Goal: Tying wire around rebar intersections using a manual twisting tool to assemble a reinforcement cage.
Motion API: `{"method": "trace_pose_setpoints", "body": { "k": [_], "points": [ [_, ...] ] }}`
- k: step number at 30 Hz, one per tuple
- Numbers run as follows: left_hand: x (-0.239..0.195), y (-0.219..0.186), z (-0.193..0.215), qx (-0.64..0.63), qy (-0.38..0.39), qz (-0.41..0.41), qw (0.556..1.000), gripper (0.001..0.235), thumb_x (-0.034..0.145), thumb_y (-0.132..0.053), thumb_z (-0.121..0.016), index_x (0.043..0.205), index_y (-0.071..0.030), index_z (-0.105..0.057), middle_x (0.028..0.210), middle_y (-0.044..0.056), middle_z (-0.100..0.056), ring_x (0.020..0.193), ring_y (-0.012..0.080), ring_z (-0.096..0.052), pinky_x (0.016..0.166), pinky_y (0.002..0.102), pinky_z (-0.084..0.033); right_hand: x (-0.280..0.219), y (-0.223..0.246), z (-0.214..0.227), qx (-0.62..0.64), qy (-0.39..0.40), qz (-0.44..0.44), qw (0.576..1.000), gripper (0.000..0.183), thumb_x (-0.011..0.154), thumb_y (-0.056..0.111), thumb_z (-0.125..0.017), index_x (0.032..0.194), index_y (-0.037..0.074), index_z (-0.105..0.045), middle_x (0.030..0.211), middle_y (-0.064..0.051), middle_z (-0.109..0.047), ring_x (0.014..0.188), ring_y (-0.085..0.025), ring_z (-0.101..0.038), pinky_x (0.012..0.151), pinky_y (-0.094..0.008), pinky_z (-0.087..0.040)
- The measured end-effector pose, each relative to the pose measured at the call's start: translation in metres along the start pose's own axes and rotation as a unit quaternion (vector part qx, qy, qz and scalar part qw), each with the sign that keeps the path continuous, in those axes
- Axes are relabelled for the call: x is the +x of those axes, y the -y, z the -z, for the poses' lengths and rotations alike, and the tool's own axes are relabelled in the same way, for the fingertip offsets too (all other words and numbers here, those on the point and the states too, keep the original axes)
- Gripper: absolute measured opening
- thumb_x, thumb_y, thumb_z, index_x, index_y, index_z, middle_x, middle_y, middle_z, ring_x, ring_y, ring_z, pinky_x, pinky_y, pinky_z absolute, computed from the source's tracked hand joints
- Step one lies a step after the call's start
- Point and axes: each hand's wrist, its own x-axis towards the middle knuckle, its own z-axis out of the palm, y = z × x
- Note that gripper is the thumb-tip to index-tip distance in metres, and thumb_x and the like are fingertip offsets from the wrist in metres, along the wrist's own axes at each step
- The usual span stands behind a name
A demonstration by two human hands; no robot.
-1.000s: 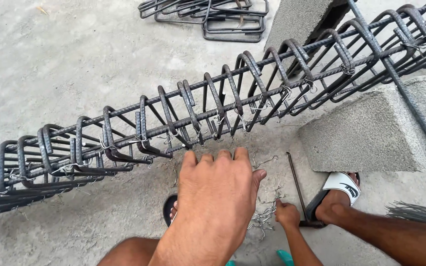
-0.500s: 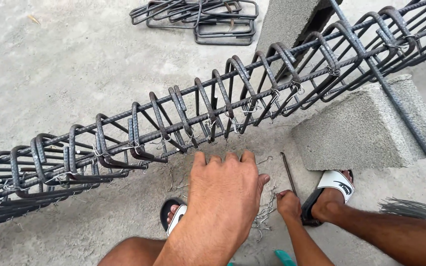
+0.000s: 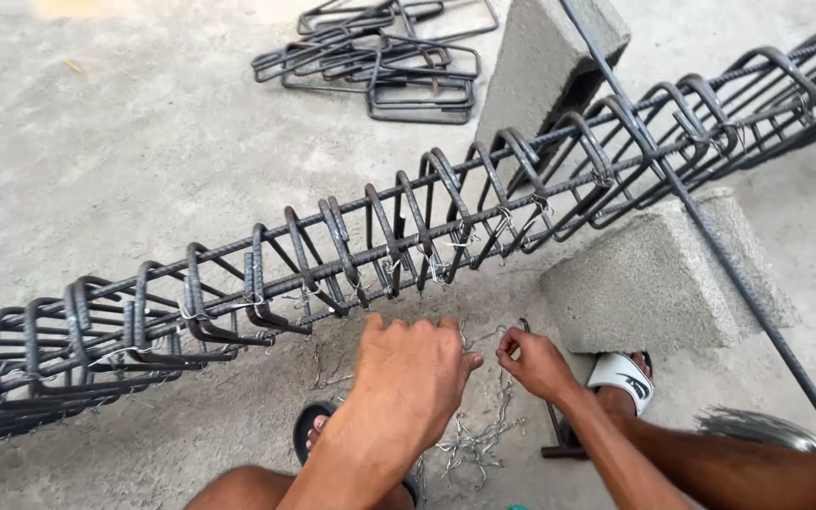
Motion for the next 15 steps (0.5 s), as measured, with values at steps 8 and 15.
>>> {"method": "trace_pose_setpoints", "body": {
  "k": [8, 15],
  "points": [
    [0.024, 0.003, -0.053, -0.018, 0.036, 0.004, 0.999, 0.059, 0.105, -0.056, -0.054, 0.084, -0.005, -0.073, 0.082, 0.016, -0.073, 0.076, 0.0401, -0.069, 0.093, 0.06, -0.043, -0.011, 0.154, 0.113, -0.246, 0.084, 0.23, 0.938, 0.013, 0.075, 0.02, -0.07, 0.078, 0.012, -0.061, 0.069, -0.001, -0.071, 0.059, -0.028, -0.063, 0.061, -0.038, -0.053],
    [0.026, -0.03, 0.01, -0.148, 0.253, 0.005, 0.956, 0.065, 0.104, -0.066, -0.044, 0.088, -0.008, -0.068, 0.075, 0.011, -0.07, 0.068, 0.029, -0.069, 0.074, 0.047, -0.056, -0.058, 0.18, 0.167, -0.305, 0.093, 0.363, 0.875, 0.013, 0.081, 0.019, -0.076, 0.082, 0.017, -0.063, 0.073, 0.004, -0.071, 0.056, -0.014, -0.057, 0.076, -0.032, -0.048]
  ]
}}
